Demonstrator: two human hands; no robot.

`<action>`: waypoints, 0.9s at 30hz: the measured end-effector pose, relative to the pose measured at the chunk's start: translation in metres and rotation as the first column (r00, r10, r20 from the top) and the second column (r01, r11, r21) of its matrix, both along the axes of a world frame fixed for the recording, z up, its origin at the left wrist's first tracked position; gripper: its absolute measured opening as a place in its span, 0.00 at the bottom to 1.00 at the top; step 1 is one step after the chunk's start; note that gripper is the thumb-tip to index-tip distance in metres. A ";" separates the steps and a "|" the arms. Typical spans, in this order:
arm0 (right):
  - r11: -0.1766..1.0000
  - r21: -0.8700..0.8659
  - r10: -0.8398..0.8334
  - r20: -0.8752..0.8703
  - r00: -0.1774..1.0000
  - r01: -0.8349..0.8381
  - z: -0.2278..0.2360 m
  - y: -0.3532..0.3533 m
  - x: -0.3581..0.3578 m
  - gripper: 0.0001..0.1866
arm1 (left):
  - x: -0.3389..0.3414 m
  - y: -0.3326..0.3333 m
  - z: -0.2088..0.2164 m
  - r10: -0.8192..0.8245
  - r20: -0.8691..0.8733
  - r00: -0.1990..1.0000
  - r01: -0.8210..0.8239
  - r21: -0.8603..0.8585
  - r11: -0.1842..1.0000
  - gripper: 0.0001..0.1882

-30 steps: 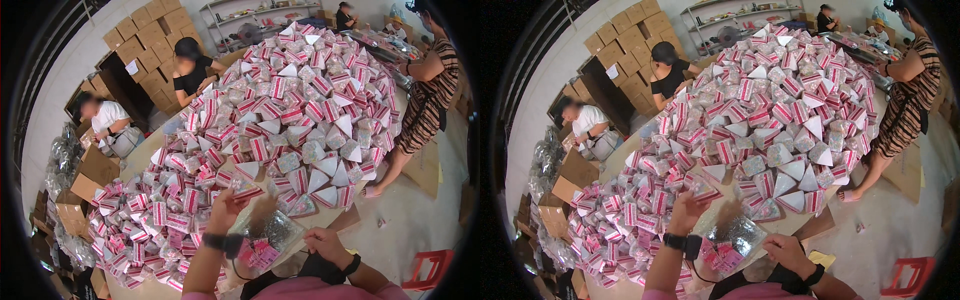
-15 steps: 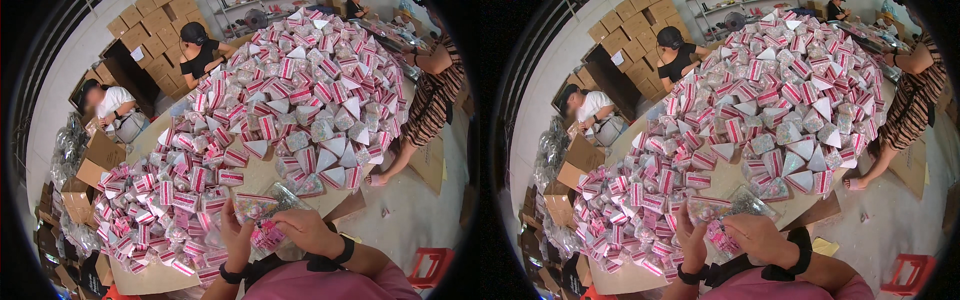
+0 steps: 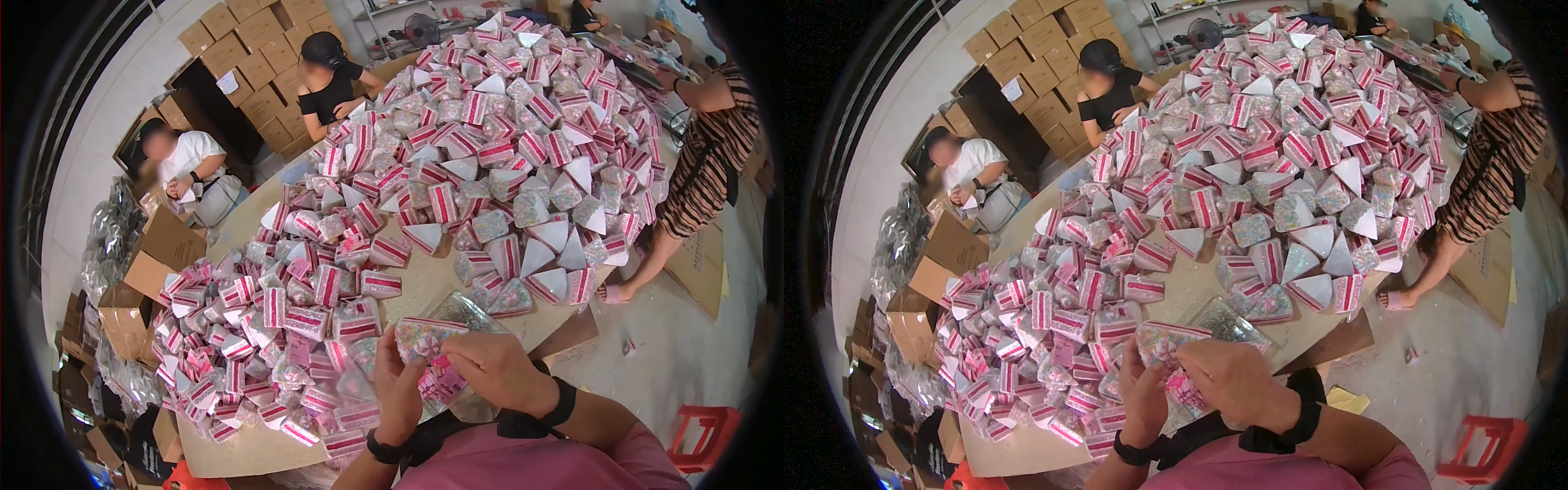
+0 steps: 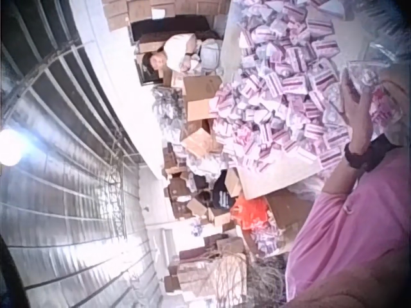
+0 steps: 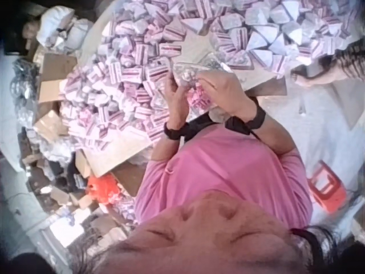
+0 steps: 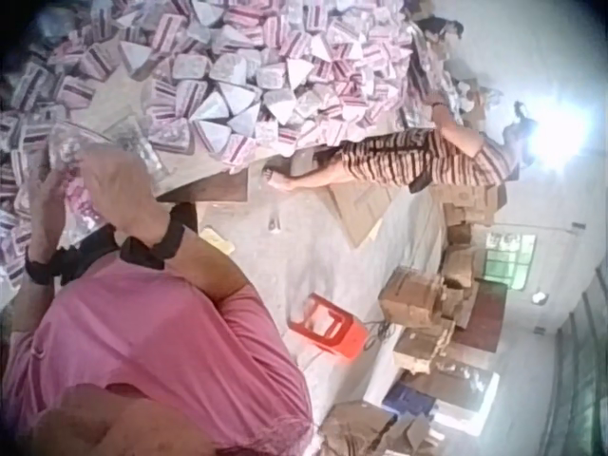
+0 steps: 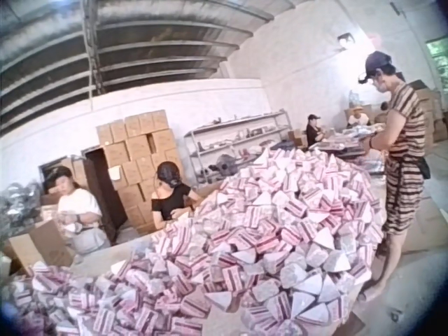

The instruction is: The recorder is packaging small pink and white triangular items into larger plastic bags in a manufacturing setting.

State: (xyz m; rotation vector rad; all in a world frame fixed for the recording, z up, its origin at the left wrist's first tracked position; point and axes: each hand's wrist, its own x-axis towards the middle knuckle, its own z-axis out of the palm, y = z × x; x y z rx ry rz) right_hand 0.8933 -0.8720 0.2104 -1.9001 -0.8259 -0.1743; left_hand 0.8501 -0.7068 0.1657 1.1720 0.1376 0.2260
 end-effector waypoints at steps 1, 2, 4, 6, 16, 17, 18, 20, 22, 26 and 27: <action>1.000 -0.007 0.004 0.005 1.000 -0.004 -0.001 0.001 0.000 0.07 | 0.000 0.001 0.001 -0.019 0.001 1.000 0.019 -0.038 0.999 0.35; 1.000 -0.001 0.000 0.001 1.000 0.000 -0.001 0.002 0.000 0.07 | 0.001 0.001 0.001 -0.038 0.003 0.999 0.038 -0.075 0.996 0.35; 1.000 0.008 -0.005 -0.007 1.000 0.005 -0.001 0.004 0.001 0.07 | 0.002 -0.001 0.006 -0.082 -0.007 0.997 0.080 -0.169 0.982 0.35; 1.000 0.010 -0.009 -0.017 1.000 0.009 -0.002 0.005 0.001 0.07 | 0.002 -0.001 0.005 -0.098 -0.017 0.995 0.092 -0.212 0.973 0.36; 0.998 0.064 -0.021 -0.055 0.998 0.024 -0.003 0.010 0.002 0.06 | 0.002 -0.005 0.007 -0.094 -0.083 0.992 0.082 -0.142 0.987 0.37; 0.998 0.064 -0.009 -0.089 0.996 0.015 -0.003 0.010 0.003 0.06 | 0.003 -0.006 0.008 -0.110 -0.070 0.992 0.098 -0.153 0.983 0.36; 0.998 0.063 0.004 -0.121 0.993 0.003 -0.002 0.009 0.003 0.07 | 0.003 -0.006 0.007 -0.118 -0.050 0.992 0.107 -0.186 0.977 0.35; 0.998 0.063 0.026 -0.170 0.985 -0.016 -0.002 0.008 0.003 0.07 | 0.003 -0.006 0.003 -0.132 -0.009 0.991 0.126 -0.250 0.960 0.32; 0.998 0.063 0.040 -0.197 0.980 -0.028 -0.002 0.008 0.003 0.07 | 0.005 -0.008 0.002 -0.107 -0.028 0.994 0.100 -0.202 0.974 0.29; 0.997 0.068 0.047 -0.173 0.984 -0.035 -0.003 0.008 0.004 0.07 | 0.006 -0.008 -0.005 -0.095 -0.032 0.995 0.087 -0.191 0.978 0.26; 0.997 0.069 0.049 -0.175 0.983 -0.038 -0.003 0.009 0.004 0.07 | 0.006 -0.007 -0.007 -0.088 -0.030 0.996 0.081 -0.189 0.979 0.26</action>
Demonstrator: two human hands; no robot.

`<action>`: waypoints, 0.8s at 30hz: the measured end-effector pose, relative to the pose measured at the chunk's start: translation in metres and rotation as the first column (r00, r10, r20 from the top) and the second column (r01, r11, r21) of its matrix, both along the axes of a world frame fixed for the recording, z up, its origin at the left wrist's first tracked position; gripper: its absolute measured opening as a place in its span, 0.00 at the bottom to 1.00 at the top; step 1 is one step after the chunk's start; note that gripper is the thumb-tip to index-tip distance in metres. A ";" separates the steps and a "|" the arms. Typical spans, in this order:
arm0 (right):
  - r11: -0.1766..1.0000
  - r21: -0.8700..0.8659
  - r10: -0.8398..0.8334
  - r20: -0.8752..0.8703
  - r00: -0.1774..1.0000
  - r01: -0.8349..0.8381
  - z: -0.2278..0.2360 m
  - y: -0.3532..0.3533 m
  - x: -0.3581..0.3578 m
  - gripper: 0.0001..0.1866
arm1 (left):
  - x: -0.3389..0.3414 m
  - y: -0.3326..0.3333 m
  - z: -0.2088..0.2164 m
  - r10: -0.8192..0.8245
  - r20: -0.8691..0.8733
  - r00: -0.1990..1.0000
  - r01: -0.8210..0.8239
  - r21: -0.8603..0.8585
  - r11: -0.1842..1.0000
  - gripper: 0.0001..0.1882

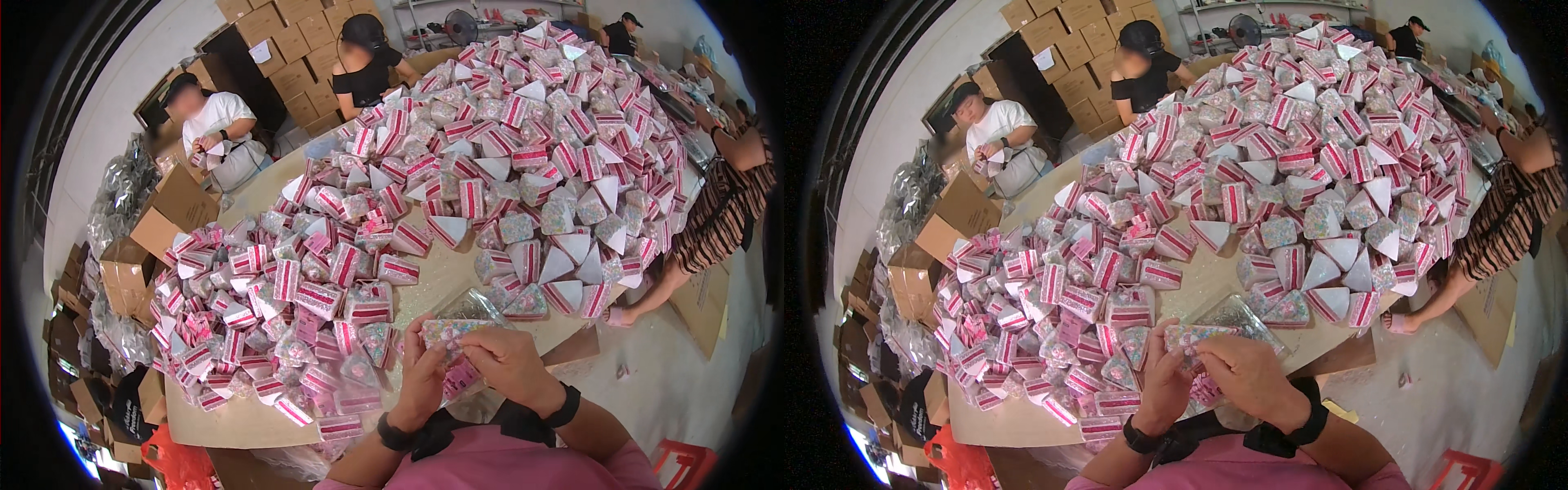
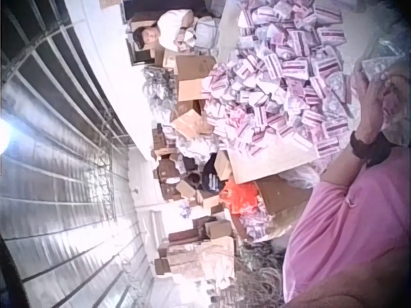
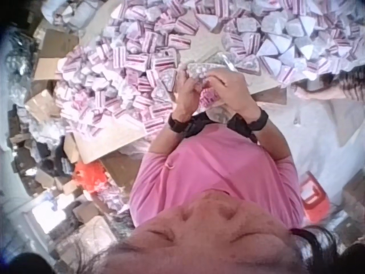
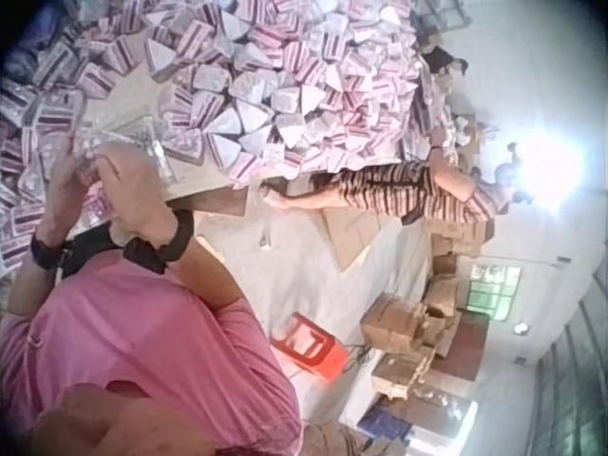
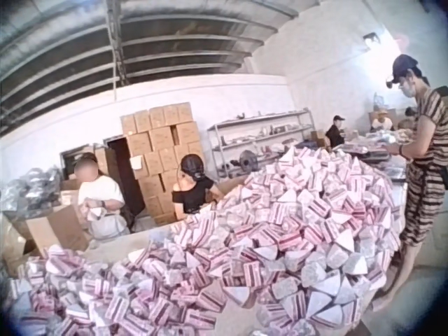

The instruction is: The recorder is packaging small pink and white triangular items into larger plastic bags in a manufacturing setting.

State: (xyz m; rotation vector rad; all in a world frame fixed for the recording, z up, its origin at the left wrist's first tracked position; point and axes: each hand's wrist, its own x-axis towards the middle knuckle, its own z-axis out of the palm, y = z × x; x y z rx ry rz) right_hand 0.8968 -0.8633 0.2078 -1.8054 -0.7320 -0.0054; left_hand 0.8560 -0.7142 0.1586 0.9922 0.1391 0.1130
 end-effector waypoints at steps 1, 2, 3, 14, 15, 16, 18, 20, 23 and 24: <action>1.000 0.001 0.003 -0.002 1.000 -0.003 0.000 0.001 0.000 0.07 | 0.000 0.001 -0.003 0.007 0.002 1.000 -0.007 0.002 1.000 0.26; 0.999 0.032 -0.014 -0.042 0.999 0.015 0.001 0.001 -0.001 0.07 | 0.000 0.002 -0.004 0.014 0.004 1.000 -0.014 0.004 1.000 0.25; 0.998 0.058 -0.034 -0.082 0.996 0.039 0.000 0.000 -0.001 0.07 | 0.000 0.000 -0.004 0.022 0.002 1.000 -0.022 -0.002 1.000 0.25; 0.921 0.339 -0.011 -0.476 0.879 0.195 -0.024 -0.004 0.019 0.06 | 0.002 -0.006 0.000 0.074 -0.026 0.997 -0.075 -0.022 0.997 0.26; 0.919 0.344 0.004 -0.492 0.871 0.190 -0.026 -0.006 0.021 0.07 | 0.002 -0.006 -0.003 0.079 -0.017 0.997 -0.079 -0.011 0.997 0.26; 0.918 0.350 0.019 -0.507 0.862 0.186 -0.028 -0.007 0.022 0.07 | 0.002 -0.006 -0.007 0.083 -0.008 0.997 -0.083 0.000 0.997 0.26; 0.912 0.366 0.031 -0.511 0.859 0.185 -0.030 -0.008 0.024 0.07 | 0.002 -0.007 -0.009 0.090 0.002 0.996 -0.089 0.036 0.995 0.27; 0.908 0.374 0.032 -0.513 0.858 0.190 -0.034 -0.009 0.025 0.06 | 0.002 -0.008 -0.007 0.094 0.003 0.996 -0.094 0.088 0.992 0.28; 0.904 0.381 0.030 -0.509 0.860 0.194 -0.036 -0.009 0.027 0.06 | 0.001 -0.007 -0.009 0.091 0.009 0.996 -0.091 0.199 0.976 0.29; 0.905 0.380 0.032 -0.510 0.860 0.192 -0.037 -0.010 0.027 0.06 | 0.001 -0.007 -0.011 0.099 0.022 0.995 -0.101 0.197 0.975 0.29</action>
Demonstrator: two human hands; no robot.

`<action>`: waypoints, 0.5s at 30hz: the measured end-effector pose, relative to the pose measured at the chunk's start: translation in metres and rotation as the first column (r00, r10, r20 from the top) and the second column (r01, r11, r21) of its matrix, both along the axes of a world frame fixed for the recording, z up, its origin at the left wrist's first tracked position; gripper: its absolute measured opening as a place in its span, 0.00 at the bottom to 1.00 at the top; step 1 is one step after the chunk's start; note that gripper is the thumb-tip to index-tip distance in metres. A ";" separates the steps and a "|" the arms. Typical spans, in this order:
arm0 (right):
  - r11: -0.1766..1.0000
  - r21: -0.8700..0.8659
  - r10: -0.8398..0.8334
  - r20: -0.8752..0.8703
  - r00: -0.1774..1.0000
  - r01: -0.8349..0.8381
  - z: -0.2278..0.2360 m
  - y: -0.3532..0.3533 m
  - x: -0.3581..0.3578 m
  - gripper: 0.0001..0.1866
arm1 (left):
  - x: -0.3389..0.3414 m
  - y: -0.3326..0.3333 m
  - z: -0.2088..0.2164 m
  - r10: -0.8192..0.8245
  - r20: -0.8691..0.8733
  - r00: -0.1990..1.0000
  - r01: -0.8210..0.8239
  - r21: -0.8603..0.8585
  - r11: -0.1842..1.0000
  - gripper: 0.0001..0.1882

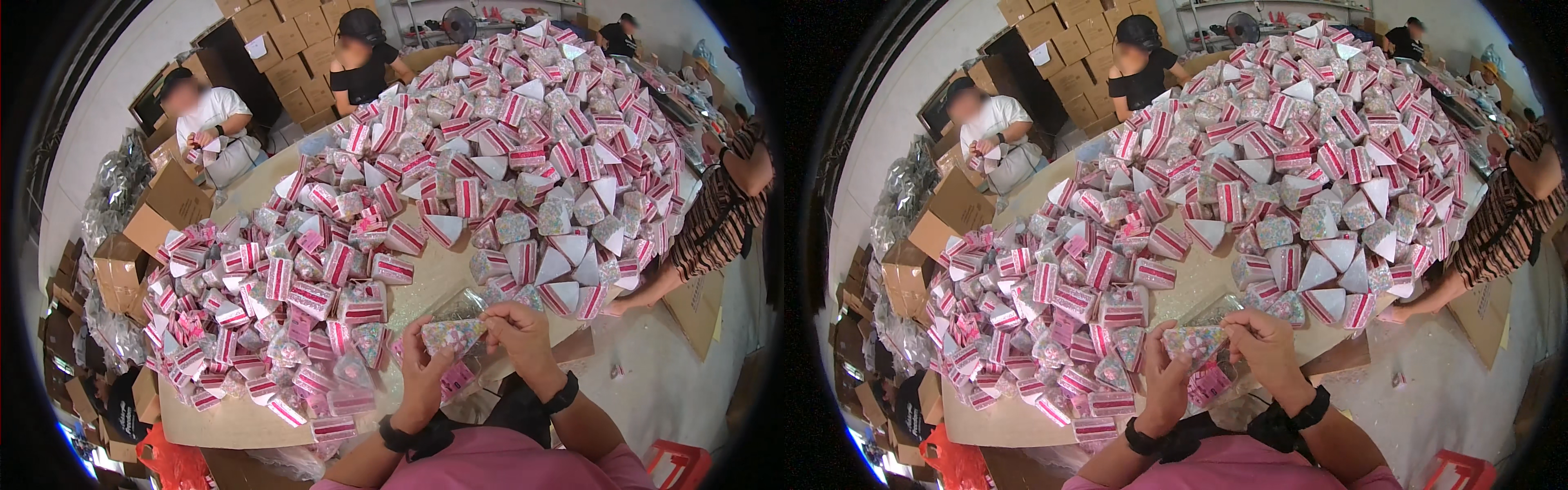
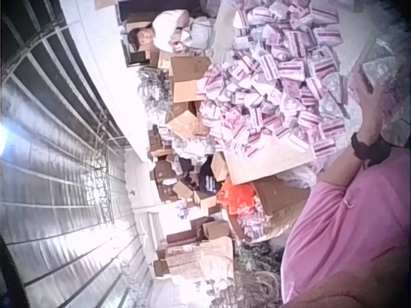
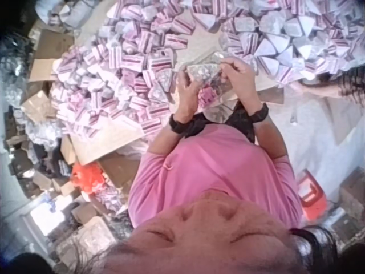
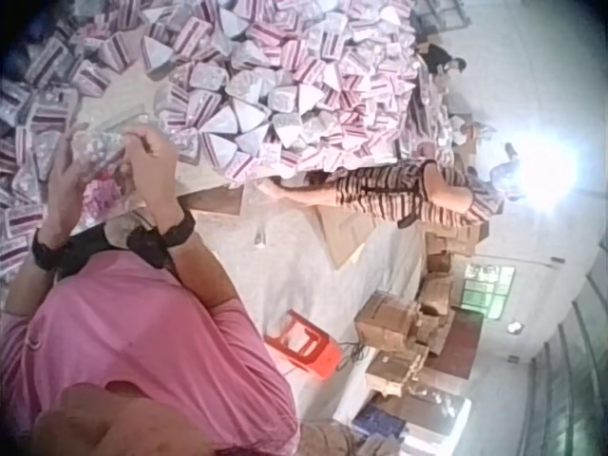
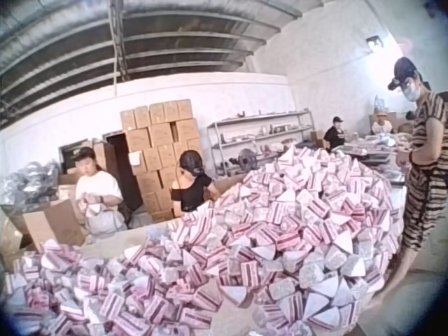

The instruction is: The recorder is packaging small pink and white triangular items into larger plastic bags in a manufacturing setting.

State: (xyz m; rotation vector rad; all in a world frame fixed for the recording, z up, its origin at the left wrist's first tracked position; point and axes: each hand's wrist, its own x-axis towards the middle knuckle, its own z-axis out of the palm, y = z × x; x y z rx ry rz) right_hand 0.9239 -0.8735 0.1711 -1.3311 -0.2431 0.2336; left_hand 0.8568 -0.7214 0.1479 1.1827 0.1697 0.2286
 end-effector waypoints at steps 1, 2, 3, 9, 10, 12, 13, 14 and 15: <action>1.000 -0.001 0.002 -0.001 1.000 -0.002 0.000 -0.001 0.000 0.06 | 0.001 -0.001 -0.002 0.008 0.012 1.000 -0.008 -0.001 1.000 0.30; 1.000 -0.005 0.005 0.012 1.000 -0.005 0.000 -0.001 0.000 0.06 | 0.001 -0.002 -0.003 0.016 0.025 1.000 -0.016 -0.002 1.000 0.30; 1.000 -0.011 0.007 0.024 1.000 -0.006 0.000 -0.001 0.000 0.06 | 0.001 -0.003 -0.002 0.019 0.023 1.000 -0.018 -0.022 1.000 0.30; 1.000 -0.031 0.003 0.057 0.998 -0.002 0.000 -0.001 -0.006 0.06 | 0.001 -0.007 0.007 0.034 0.024 0.999 -0.032 -0.070 0.997 0.30; 1.000 -0.018 0.002 0.055 0.998 -0.001 0.000 0.000 -0.007 0.06 | 0.001 -0.006 0.008 0.035 0.025 0.999 -0.034 -0.068 0.997 0.30; 0.999 -0.038 0.000 0.095 0.996 0.004 0.000 0.001 -0.010 0.06 | 0.002 -0.006 0.008 0.040 0.018 0.999 -0.039 -0.067 0.997 0.29; 0.999 -0.049 -0.001 0.115 0.993 0.007 0.000 0.001 -0.012 0.06 | 0.002 -0.006 0.007 0.044 0.011 0.999 -0.043 -0.069 0.997 0.28; 0.998 -0.069 0.017 0.110 0.994 -0.010 0.002 0.000 -0.013 0.06 | 0.002 -0.006 0.007 0.047 0.004 0.999 -0.046 -0.071 0.996 0.28; 0.996 -0.089 0.037 0.103 0.994 -0.027 0.005 0.000 -0.014 0.06 | 0.002 -0.006 0.006 0.041 0.003 0.999 -0.040 -0.094 0.995 0.27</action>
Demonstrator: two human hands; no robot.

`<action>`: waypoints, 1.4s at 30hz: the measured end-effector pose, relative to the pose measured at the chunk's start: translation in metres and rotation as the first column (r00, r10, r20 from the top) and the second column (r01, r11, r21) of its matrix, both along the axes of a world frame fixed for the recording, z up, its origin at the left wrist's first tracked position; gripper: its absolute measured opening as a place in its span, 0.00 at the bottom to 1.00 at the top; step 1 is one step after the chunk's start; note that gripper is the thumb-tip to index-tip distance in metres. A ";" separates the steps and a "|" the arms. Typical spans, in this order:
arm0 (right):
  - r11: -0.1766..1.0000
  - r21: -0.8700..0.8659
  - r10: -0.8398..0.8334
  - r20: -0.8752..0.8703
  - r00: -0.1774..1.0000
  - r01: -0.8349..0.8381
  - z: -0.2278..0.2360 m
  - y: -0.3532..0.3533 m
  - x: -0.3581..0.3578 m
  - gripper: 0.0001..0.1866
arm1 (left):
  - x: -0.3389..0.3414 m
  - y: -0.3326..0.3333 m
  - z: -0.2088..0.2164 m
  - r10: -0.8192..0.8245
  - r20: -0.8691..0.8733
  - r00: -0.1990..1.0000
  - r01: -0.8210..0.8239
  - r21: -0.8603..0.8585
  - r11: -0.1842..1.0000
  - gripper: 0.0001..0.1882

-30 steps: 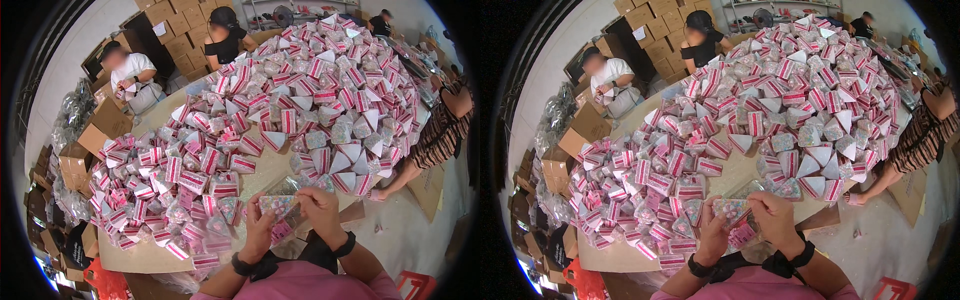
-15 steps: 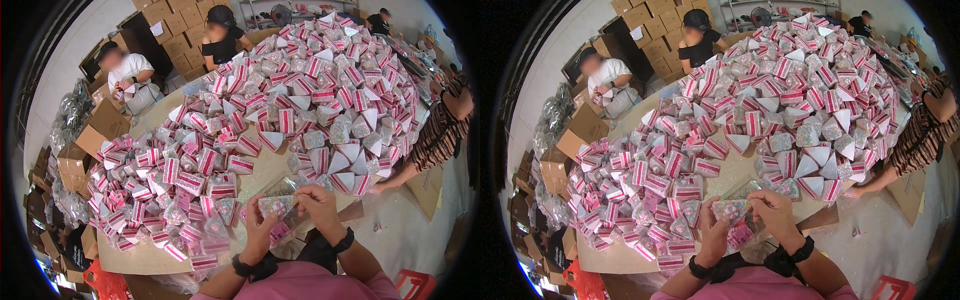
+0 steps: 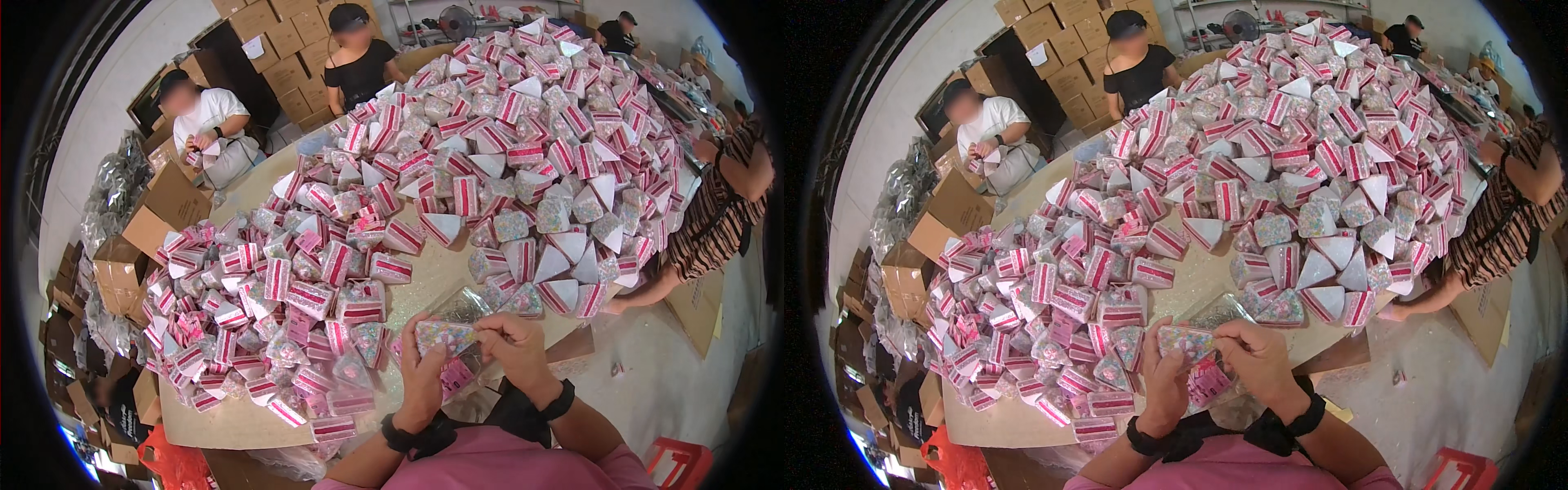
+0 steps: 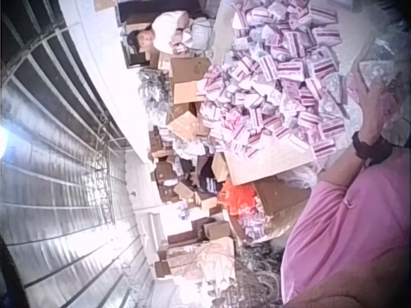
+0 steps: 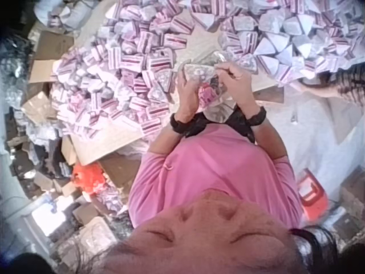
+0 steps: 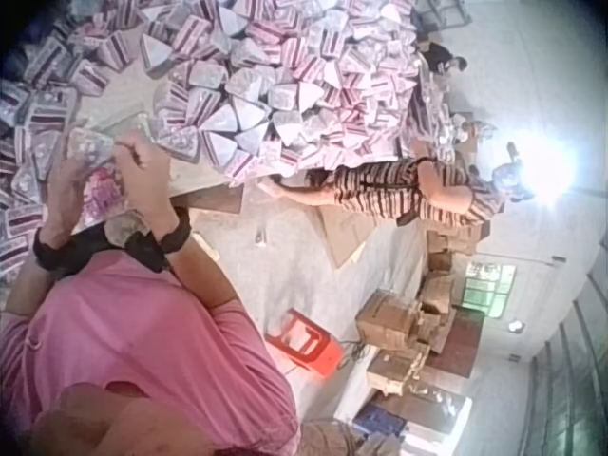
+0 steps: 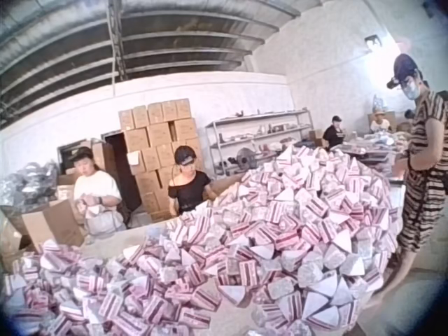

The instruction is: The recorder is packaging small pink and white triangular items into larger plastic bags in a manufacturing setting.

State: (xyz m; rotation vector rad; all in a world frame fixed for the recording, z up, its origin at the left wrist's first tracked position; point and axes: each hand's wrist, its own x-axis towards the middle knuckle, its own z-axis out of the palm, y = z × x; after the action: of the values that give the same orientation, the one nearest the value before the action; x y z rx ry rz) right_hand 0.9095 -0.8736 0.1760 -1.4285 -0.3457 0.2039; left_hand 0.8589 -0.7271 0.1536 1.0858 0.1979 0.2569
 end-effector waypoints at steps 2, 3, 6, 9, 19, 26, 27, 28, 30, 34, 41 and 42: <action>1.000 -0.014 0.023 -0.014 1.000 -0.023 0.003 -0.001 -0.002 0.05 | 0.000 0.000 -0.003 -0.012 0.002 1.000 0.013 -0.046 0.999 0.26; 1.000 -0.007 0.027 -0.023 0.999 -0.027 0.004 -0.001 -0.002 0.06 | 0.000 0.001 -0.005 -0.016 0.001 1.000 0.016 -0.046 0.999 0.25; 0.985 -0.166 -0.010 0.208 0.978 0.046 0.006 0.000 -0.003 0.06 | 0.000 0.002 -0.007 -0.026 -0.006 1.000 0.026 -0.077 0.997 0.23; 0.929 -0.316 0.033 0.588 0.808 0.192 0.012 0.001 -0.008 0.06 | -0.001 -0.001 -0.005 -0.019 -0.016 1.000 0.017 -0.117 0.993 0.22; 0.851 -0.468 0.166 0.671 0.723 0.239 0.016 0.004 -0.016 0.07 | 0.001 -0.002 -0.011 0.068 0.035 0.997 -0.075 0.296 0.952 0.21; 0.828 -0.508 0.197 0.661 0.724 0.239 0.017 0.003 -0.016 0.05 | -0.001 -0.003 -0.004 0.101 0.061 0.993 -0.117 0.409 0.905 0.22; 0.824 -0.513 0.199 0.658 0.727 0.239 0.017 0.003 -0.016 0.05 | -0.001 -0.002 -0.005 0.102 0.075 0.992 -0.124 0.414 0.902 0.23; 0.821 -0.519 0.200 0.654 0.730 0.240 0.018 0.003 -0.016 0.05 | -0.001 -0.002 -0.007 0.103 0.089 0.991 -0.131 0.418 0.899 0.23; 0.815 -0.528 0.207 0.652 0.729 0.241 0.019 0.002 -0.016 0.04 | -0.001 -0.002 -0.007 0.107 0.108 0.988 -0.144 0.432 0.890 0.25; 0.816 -0.523 0.198 0.653 0.731 0.245 0.019 0.003 -0.016 0.03 | -0.001 -0.002 -0.008 0.113 0.124 0.986 -0.156 0.440 0.884 0.27; 0.819 -0.523 0.195 0.639 0.744 0.236 0.018 0.004 -0.016 0.03 | -0.001 0.002 -0.012 0.101 0.138 0.985 -0.156 0.483 0.862 0.28; 0.820 -0.522 0.196 0.640 0.743 0.234 0.019 0.004 -0.016 0.03 | -0.001 0.002 -0.011 0.099 0.133 0.986 -0.152 0.493 0.857 0.28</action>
State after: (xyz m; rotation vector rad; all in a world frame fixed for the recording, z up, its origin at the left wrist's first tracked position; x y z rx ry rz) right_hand 0.8934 -0.8699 0.1951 -2.1011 -0.9325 -0.2826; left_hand 0.8584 -0.7253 0.1425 1.5776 0.1100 0.5014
